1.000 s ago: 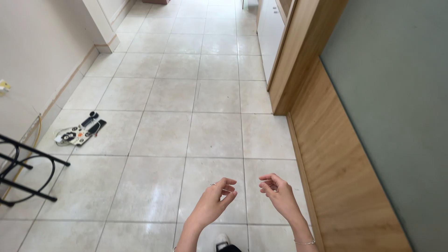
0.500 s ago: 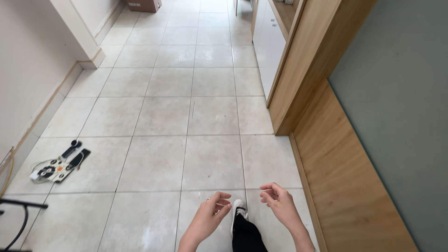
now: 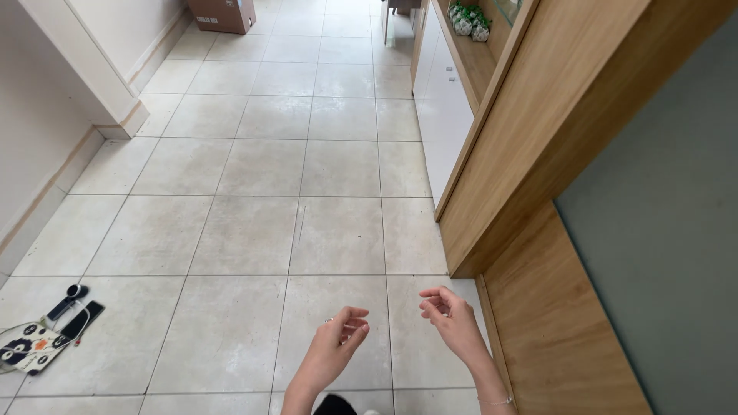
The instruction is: Checking and organizing scented candles in a display and workshop area.
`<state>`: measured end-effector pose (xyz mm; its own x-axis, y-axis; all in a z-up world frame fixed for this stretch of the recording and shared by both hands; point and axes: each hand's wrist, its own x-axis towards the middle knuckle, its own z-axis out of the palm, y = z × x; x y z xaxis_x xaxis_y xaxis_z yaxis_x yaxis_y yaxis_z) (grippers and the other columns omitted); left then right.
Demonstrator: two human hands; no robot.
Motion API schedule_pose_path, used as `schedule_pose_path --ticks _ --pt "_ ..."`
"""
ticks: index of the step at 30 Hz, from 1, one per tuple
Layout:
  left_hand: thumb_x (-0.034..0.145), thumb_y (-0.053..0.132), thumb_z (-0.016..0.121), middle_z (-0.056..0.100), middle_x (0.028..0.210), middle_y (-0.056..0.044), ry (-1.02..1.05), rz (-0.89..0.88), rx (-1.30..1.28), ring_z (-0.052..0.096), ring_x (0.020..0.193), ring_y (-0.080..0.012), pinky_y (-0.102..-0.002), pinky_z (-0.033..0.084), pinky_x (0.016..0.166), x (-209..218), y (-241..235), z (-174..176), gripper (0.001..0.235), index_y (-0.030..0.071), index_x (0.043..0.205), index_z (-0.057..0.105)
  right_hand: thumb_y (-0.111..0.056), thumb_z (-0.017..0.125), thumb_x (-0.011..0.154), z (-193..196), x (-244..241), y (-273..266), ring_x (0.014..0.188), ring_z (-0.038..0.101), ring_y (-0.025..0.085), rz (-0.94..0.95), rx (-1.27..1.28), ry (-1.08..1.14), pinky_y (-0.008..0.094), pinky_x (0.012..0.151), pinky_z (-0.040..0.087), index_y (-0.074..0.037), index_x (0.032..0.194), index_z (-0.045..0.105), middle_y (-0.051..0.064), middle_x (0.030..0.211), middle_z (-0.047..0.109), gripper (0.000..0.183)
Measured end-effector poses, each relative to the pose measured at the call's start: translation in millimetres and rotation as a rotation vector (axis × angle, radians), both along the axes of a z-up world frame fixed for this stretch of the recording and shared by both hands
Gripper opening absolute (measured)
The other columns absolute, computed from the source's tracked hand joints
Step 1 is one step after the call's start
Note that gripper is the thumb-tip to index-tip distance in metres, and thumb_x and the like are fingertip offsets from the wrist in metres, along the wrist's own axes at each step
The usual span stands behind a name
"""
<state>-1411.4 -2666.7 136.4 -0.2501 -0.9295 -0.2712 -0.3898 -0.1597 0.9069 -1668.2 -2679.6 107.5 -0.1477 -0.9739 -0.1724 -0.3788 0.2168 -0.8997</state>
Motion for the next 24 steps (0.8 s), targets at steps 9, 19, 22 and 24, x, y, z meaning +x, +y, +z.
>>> schedule_pose_path --ticks 9,19,22,24 --pt "0.099 0.027 0.06 0.076 0.111 -0.007 -0.043 -0.067 0.094 0.073 0.104 -0.0179 -0.032 0.057 0.094 -20 -183 1 0.03 0.011 0.124 0.064 -0.016 0.066 0.093 -24 -13 -161 0.082 0.075 0.012 -0.048 0.107 -0.039 0.029 0.071 0.059 -0.007 0.111 0.072 0.004 0.089 0.077 0.022" --pt "0.098 0.023 0.06 0.076 0.109 -0.005 -0.062 -0.25 -0.1 0.073 0.107 -0.0175 -0.034 0.056 0.094 -14 -464 11 0.028 0.009 0.121 0.063 -0.014 0.067 0.091 6 -3 -423 0.081 0.072 0.012 -0.169 0.045 -0.034 0.029 0.07 0.058 -0.005 0.11 0.072 0.004 0.088 0.076 0.021" --pt "0.097 0.022 0.062 0.076 0.109 -0.006 -0.009 -0.27 -0.124 0.074 0.104 -0.0194 -0.034 0.057 0.093 -14 -539 22 0.027 0.008 0.12 0.063 -0.014 0.066 0.092 12 -2 -494 0.081 0.072 0.011 -0.171 0.002 -0.062 0.03 0.069 0.056 -0.005 0.111 0.072 0.003 0.089 0.075 0.021" --pt "0.097 0.021 0.062 0.077 0.11 -0.005 -0.029 -0.283 -0.103 0.074 0.106 -0.0182 -0.034 0.056 0.093 -13 -576 24 0.027 0.009 0.121 0.063 -0.014 0.066 0.092 8 -2 -527 0.08 0.073 0.011 -0.211 0.0 -0.042 0.029 0.071 0.058 -0.005 0.109 0.073 0.003 0.088 0.076 0.021"
